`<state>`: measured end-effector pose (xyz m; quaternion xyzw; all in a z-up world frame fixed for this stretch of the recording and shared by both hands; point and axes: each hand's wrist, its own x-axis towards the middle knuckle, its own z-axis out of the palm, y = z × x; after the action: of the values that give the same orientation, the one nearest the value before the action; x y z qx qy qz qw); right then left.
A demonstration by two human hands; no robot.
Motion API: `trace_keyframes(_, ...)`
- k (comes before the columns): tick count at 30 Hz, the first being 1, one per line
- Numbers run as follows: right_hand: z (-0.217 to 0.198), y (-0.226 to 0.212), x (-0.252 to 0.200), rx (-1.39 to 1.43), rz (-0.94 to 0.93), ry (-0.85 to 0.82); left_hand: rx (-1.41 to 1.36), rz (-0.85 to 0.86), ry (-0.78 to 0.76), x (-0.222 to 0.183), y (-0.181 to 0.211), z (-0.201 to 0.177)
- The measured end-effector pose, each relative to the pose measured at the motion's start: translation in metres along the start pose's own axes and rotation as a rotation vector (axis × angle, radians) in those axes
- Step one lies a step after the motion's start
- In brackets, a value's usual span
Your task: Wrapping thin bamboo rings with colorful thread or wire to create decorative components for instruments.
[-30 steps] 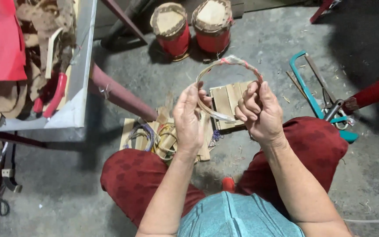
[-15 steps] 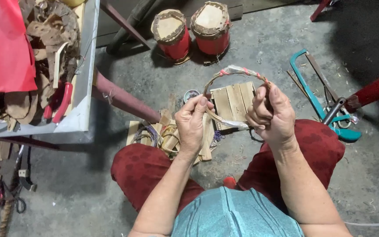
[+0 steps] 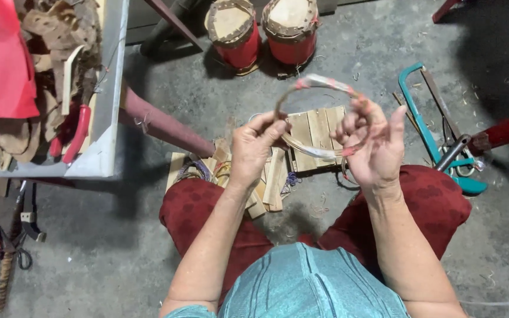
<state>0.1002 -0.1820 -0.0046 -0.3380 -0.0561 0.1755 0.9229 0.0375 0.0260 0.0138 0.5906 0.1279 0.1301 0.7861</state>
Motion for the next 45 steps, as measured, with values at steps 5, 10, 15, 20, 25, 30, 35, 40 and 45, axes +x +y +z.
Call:
trace_keyframes(5,-0.02,0.021,0.02,0.039,0.009,0.126,-0.076,0.069,0.082,0.033,-0.008,-0.006)
trace_keyframes(10,-0.015,0.049,0.018,-0.23,-0.031,0.01,0.08,0.157,0.248,0.049,-0.02,-0.013)
trace_keyframes(15,-0.007,0.068,0.019,-0.544,-0.349,-0.223,0.062,0.118,0.322,0.062,-0.047,-0.023)
trace_keyframes(20,-0.005,0.07,0.016,-0.917,-0.466,-0.182,0.07,0.047,0.324,0.066,-0.063,-0.029)
trace_keyframes(25,0.003,0.064,0.016,-0.766,-0.345,0.07,-0.215,-0.124,0.19,0.064,-0.076,-0.032)
trace_keyframes(30,-0.006,0.068,0.017,-0.629,-0.299,0.095,-0.411,-0.205,0.051,0.058,-0.076,-0.041)
trace_keyframes(35,-0.009,0.069,0.016,-0.601,-0.29,0.102,-0.457,-0.216,0.014,0.057,-0.085,-0.043)
trace_keyframes(40,-0.002,0.064,0.009,-0.646,-0.293,0.054,-0.486,-0.222,0.056,0.053,-0.091,-0.042)
trace_keyframes(45,-0.005,0.069,0.011,-0.555,-0.235,0.08,-0.532,-0.209,0.052,0.048,-0.078,-0.038)
